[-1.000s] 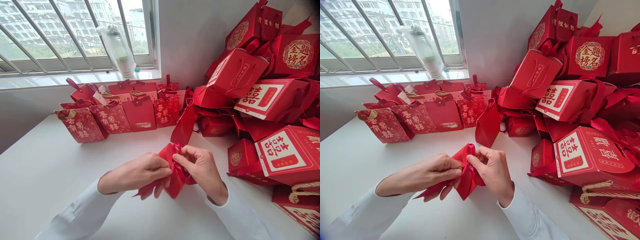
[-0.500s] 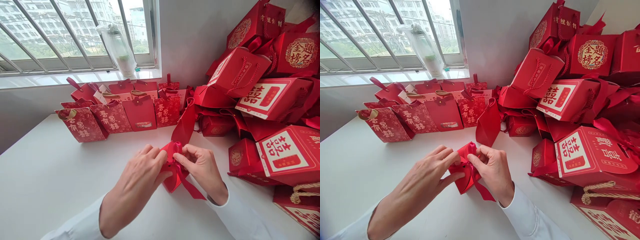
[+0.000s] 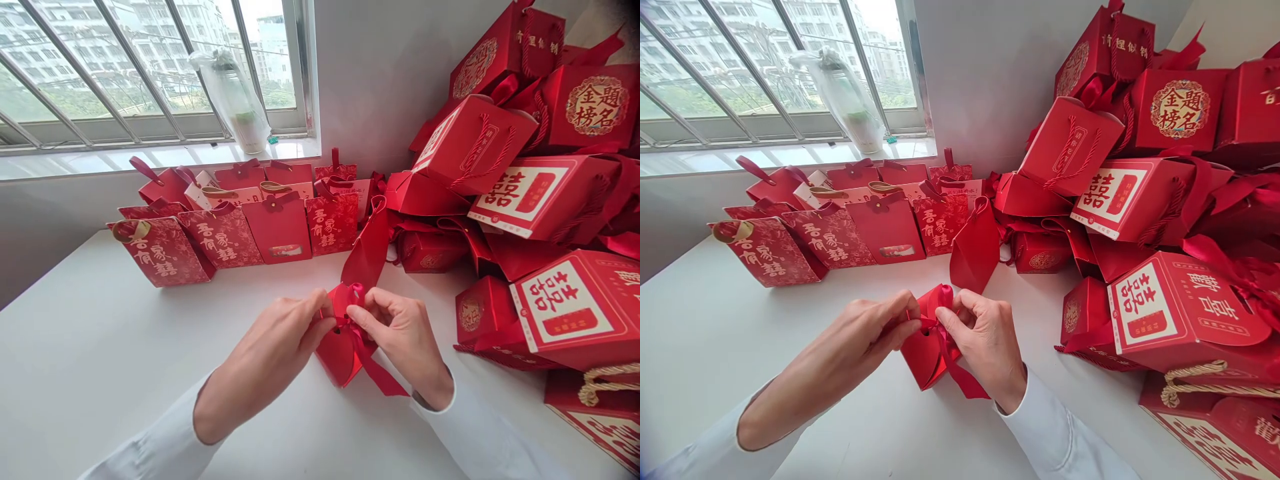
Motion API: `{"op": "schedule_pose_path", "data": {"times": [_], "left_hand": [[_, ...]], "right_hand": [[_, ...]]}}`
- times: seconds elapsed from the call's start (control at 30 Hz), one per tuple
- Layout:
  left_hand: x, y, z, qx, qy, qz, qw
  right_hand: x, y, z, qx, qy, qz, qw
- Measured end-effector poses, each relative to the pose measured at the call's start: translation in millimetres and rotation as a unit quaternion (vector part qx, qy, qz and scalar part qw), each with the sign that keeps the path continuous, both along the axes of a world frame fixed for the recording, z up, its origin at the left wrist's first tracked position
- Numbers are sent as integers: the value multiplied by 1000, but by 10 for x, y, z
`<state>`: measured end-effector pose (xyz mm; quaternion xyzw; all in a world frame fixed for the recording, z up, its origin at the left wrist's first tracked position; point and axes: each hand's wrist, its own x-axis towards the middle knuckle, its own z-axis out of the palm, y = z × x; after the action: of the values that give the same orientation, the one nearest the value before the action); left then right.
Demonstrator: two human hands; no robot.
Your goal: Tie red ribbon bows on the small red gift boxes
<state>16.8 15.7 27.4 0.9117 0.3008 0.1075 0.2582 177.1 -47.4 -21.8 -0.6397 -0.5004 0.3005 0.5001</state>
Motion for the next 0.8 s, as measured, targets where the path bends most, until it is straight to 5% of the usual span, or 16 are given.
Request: {"op": "schedule_pose_path", "data": {"times": [0.4, 0.63, 0.8], "left_hand": [[-119, 133, 51, -214, 136, -30, 967], [-123, 125, 105, 51, 106, 94, 989], [14, 85, 18, 42, 40, 37, 998]], "right_hand": [[1, -9, -30, 10, -26, 2, 1000], [14, 5, -32, -3, 23, 14, 1000], [32, 2, -36, 3, 40, 33, 999]]}}
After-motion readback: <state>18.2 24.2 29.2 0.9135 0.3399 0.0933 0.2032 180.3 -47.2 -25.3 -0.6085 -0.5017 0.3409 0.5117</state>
